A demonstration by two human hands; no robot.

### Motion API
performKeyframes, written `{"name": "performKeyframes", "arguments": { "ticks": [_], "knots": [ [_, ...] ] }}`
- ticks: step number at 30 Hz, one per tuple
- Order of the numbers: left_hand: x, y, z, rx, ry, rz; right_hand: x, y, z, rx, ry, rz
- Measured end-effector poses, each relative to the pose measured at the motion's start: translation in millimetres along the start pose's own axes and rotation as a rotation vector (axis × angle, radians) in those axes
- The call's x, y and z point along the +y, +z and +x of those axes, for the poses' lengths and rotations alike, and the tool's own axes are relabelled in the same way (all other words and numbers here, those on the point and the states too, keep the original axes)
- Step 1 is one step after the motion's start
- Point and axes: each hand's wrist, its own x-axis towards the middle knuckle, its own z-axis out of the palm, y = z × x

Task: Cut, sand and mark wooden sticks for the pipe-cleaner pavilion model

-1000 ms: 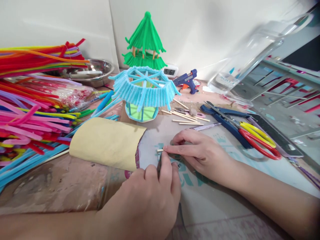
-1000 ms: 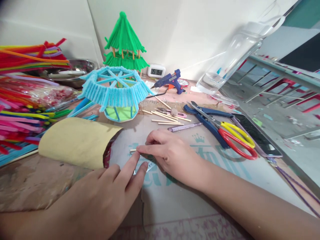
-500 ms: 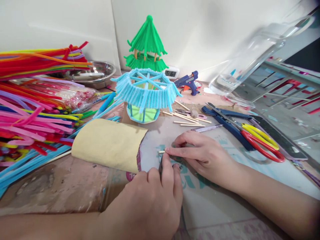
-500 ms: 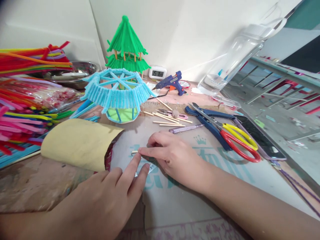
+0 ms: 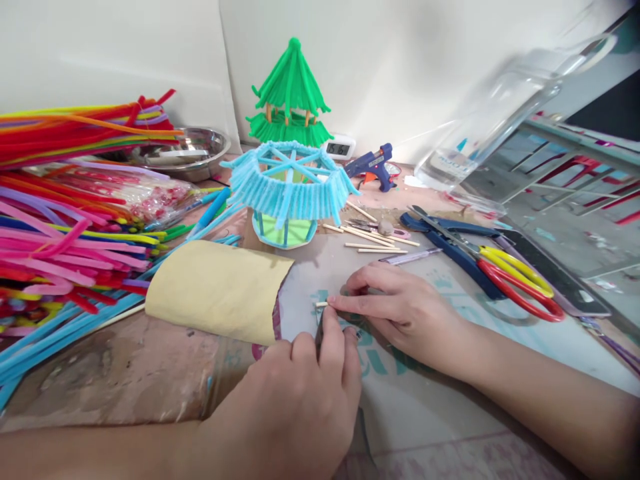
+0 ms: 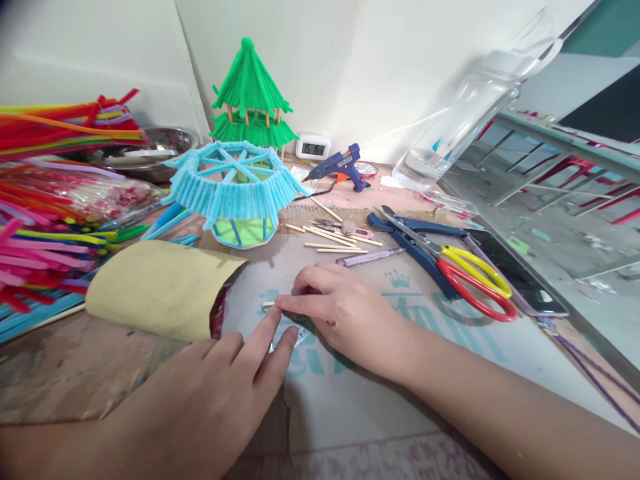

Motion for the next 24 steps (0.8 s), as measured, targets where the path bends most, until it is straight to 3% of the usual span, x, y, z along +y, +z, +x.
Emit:
{"name": "performKeyframes", "arguments": {
  "ticks": [7,24],
  "knots": [
    [-0.3,-2.2,1.4,-0.109,-0.062,0.049,-2.4,0.0,0.2,0.017,0.006,-0.024],
    [-0.1,-0.4,3.1,-0.135,-0.039,0.046,2.2,-0.4,-3.2,0.016,0.062,0.088]
  ]
}}
